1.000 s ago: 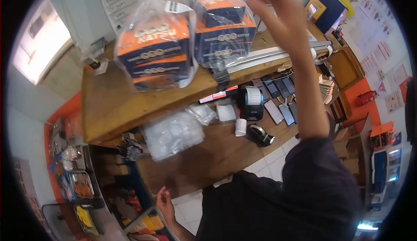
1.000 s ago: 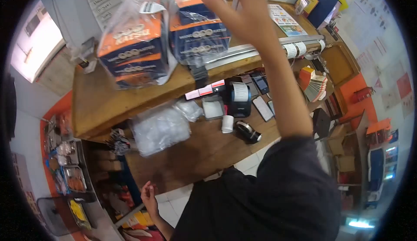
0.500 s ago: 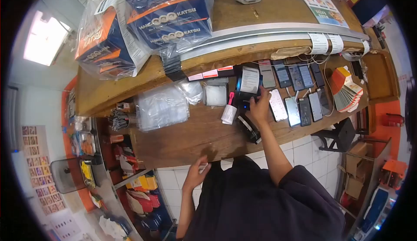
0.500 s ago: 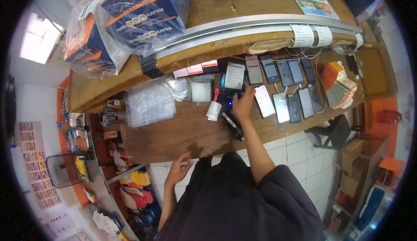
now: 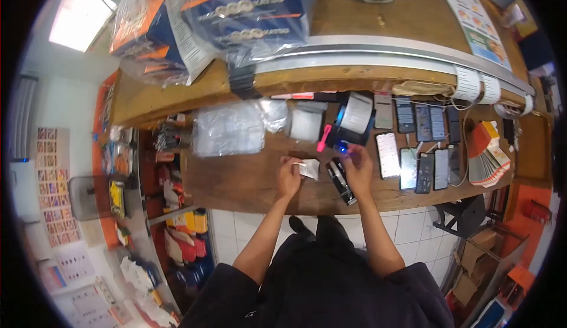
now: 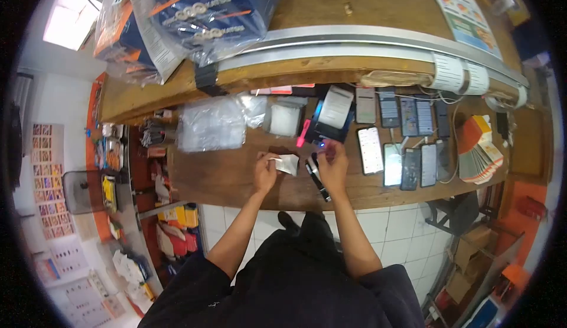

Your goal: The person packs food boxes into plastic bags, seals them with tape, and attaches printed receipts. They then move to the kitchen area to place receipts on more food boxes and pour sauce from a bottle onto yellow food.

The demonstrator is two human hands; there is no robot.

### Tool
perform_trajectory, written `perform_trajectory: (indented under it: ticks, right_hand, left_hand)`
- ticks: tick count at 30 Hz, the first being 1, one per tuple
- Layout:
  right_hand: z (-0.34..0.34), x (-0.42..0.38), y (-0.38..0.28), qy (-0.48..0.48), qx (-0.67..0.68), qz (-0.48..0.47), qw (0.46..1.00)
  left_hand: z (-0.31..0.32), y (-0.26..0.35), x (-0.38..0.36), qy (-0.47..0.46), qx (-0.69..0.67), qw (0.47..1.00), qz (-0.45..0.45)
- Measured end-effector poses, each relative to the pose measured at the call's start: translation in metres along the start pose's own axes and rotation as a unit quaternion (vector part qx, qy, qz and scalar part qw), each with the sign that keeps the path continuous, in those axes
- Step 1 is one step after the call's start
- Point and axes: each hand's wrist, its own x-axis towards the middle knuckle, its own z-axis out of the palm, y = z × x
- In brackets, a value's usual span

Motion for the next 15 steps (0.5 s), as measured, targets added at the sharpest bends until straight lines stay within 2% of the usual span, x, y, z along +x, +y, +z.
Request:
perform_trajectory:
  ticks: [2, 3, 4, 5, 6, 7, 8, 10, 11, 12, 13, 15]
  right_hand:
    - [0.025, -0.035, -0.035, -0.132, -0.053, 0.027, 0.989]
    - [0.041, -0.05, -0.042, -0.208, -0.074, 0.049, 0.974]
    - [0.057, -0.058, -0.039, -0.253, -0.086, -0.025, 0.963]
    - [0.08, -0.066, -0.049, -0.264, 0.075, 0.121, 0.954]
    - [0.094, -0.069, -0.024, -0.248, 0.077, 0.094, 0.961]
    - [0.101, -0.067, -0.031, -0.258, 0.077, 0.129, 0.954]
    - [0.104, -0.063, -0.038, -0.267, 0.079, 0.164, 0.946]
    - [0.098, -0.057, -0.049, -0.351, 0.084, 0.148, 0.921]
    - [0.093, -0.051, -0.055, -0.393, 0.086, 0.139, 0.905]
    - [0.078, -0.041, -0.081, -0.41, 0.091, 0.151, 0.895]
    - [0.064, -0.029, -0.063, -0.337, 0.157, 0.174, 0.912]
    - [0.033, 0.002, -0.035, -0.105, 0.089, 0.088, 0.987]
  left_hand:
    - [-0.029, 0.045, -0.009, 0.037, -0.191, 0.976, -0.098]
    - [-0.036, 0.043, -0.014, 0.048, -0.155, 0.983, -0.09]
    - [-0.042, 0.057, -0.018, 0.056, -0.112, 0.991, -0.045]
    - [-0.049, 0.082, -0.022, 0.063, -0.071, 0.996, 0.002]
    - [-0.053, 0.098, -0.026, 0.068, -0.03, 0.996, 0.05]
    - [-0.052, 0.103, -0.03, 0.075, -0.15, 0.985, -0.052]
    - [-0.057, 0.106, -0.031, 0.061, -0.099, 0.992, -0.052]
    - [-0.077, 0.117, -0.033, 0.033, 0.003, 0.998, -0.05]
    - [-0.079, 0.105, -0.035, 0.057, -0.066, 0.995, -0.049]
    - [-0.087, 0.103, -0.038, 0.066, -0.08, 0.992, -0.073]
    - [-0.095, 0.102, -0.042, 0.075, -0.093, 0.988, -0.096]
    - [-0.109, 0.095, -0.055, 0.081, -0.117, 0.98, -0.142]
